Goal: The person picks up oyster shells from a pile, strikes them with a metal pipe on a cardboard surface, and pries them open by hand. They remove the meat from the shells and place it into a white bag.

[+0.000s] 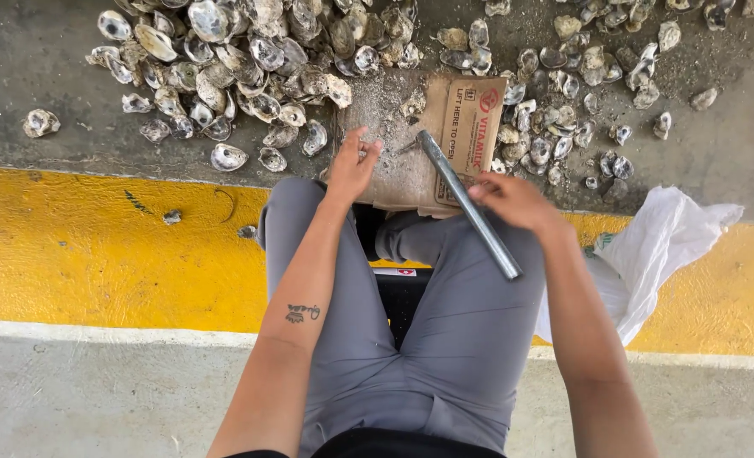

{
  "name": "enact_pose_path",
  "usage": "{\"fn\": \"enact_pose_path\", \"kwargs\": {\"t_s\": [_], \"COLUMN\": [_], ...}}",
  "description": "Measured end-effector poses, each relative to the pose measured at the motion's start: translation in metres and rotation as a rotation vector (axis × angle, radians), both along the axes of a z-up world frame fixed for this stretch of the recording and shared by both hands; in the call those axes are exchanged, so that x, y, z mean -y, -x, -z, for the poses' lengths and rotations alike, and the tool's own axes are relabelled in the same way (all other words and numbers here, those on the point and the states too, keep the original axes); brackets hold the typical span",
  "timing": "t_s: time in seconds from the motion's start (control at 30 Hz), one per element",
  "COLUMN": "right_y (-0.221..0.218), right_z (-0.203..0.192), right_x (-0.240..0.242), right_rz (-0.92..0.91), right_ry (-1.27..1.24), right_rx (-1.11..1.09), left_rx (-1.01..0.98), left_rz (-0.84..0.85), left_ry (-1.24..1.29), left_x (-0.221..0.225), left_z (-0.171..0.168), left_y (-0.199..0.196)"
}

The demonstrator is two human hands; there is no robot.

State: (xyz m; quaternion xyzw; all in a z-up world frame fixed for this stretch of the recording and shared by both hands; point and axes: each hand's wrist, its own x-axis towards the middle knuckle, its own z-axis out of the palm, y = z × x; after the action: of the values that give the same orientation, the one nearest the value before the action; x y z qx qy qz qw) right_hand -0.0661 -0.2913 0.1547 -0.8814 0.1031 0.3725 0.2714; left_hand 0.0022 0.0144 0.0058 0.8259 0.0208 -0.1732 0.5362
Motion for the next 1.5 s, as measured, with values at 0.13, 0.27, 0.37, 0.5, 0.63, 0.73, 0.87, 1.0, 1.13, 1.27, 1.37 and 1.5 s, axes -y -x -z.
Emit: {"fn": "enact_pose_path", "kwargs": {"t_s": [0.13,0.27,0.37,0.5,0.63,0.73,0.87,1.0,1.13,1.27,1.37,1.5], "right_y": [-0.008,-0.007,-0.012,-0.035,-0.044,-0.043,-0.035,-0.023,-0.009,-0.008,0.002,0.015], "right_z": [0.065,0.166,0.169,0.147,0.164,0.181,0.160,0.096,0.063,0.068,0.040,0.019], "right_x": [0.085,0.189,0.195,0.177,0.185,0.194,0.167,0.088,0.032,-0.006,-0.028,-0.035], "right_rz": [0.289,0.422,0.811,1.244,1.225,1.198,1.080,0.936,0.803,0.569,0.338,-0.015], "right_ry": [0.089,0.358,0.231,-0.054,-0.028,0.003,-0.079,-0.182,-0.421,-0.653,-0.517,0.009], "right_rx": [0.179,0.473,0.397,0.280,0.354,0.436,0.770,0.614,0.493,0.343,0.406,0.378], "left_rx": [-0.013,-0.081,-0.131,-0.120,-0.102,-0.118,-0.121,-0.148,-0.184,-0.260,-0.272,-0.150], "left_rz": [0.035,0.110,0.157,0.209,0.232,0.246,0.249,0.235,0.238,0.281,0.240,-0.061], "left_ry": [-0.025,-0.062,-0.089,-0.121,-0.138,-0.148,-0.154,-0.068,0.178,0.541,0.601,0.309], "left_x": [0.000,0.002,0.002,0.004,0.003,0.004,0.007,0.017,0.033,0.035,0.031,0.016], "left_z": [-0.004,-0.016,-0.019,-0.015,-0.012,-0.013,-0.015,-0.006,-0.028,-0.050,0.001,0.049], "left_y": [0.001,0.000,0.004,0.004,0.005,0.005,0.005,0.009,0.027,0.030,0.037,0.019]}}
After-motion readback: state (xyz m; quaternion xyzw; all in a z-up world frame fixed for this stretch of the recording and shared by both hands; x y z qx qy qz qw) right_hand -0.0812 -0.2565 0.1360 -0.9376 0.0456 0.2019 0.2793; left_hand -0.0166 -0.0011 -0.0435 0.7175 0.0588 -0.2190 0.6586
